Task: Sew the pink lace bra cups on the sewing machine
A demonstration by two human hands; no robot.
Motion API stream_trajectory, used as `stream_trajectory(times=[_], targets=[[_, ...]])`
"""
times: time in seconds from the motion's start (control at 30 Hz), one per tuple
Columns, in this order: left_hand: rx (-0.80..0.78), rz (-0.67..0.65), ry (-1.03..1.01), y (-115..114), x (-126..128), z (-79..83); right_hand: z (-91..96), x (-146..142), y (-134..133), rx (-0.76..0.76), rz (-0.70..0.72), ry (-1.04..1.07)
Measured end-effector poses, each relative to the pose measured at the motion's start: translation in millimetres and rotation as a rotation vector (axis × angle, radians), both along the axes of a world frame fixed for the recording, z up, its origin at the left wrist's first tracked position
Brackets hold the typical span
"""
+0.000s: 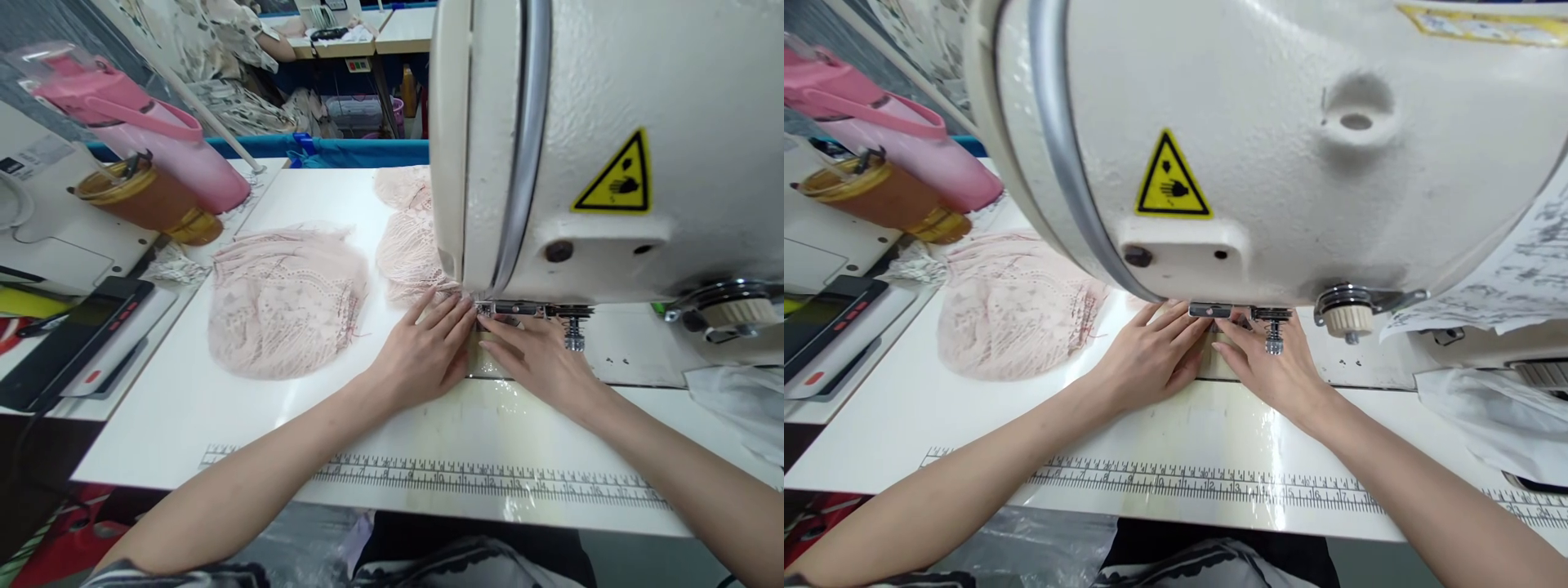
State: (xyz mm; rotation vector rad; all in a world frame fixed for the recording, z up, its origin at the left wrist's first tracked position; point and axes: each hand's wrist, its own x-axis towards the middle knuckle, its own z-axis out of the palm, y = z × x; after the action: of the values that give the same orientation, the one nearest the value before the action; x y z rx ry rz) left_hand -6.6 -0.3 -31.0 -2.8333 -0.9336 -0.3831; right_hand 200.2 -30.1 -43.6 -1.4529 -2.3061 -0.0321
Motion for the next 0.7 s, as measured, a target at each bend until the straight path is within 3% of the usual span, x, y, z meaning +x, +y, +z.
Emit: stream_trajectory(times=[0.47, 0.6, 0.7], targets=[[-0.035, 0.058, 0.055, -1.7, 0.6, 0.6, -5.8, 9.9, 7.3, 0.143, -0.051, 0.064], [0.039, 0.055, 0.033, -6.8, 1.7, 0.4, -7.6, 14.2, 10.7, 0.219, -0.005, 0.111], [0.098, 0.080, 0.056, -7.8, -0.4, 11.6, -10.7, 17.5, 9.5, 0.216, -0.035, 0.116]])
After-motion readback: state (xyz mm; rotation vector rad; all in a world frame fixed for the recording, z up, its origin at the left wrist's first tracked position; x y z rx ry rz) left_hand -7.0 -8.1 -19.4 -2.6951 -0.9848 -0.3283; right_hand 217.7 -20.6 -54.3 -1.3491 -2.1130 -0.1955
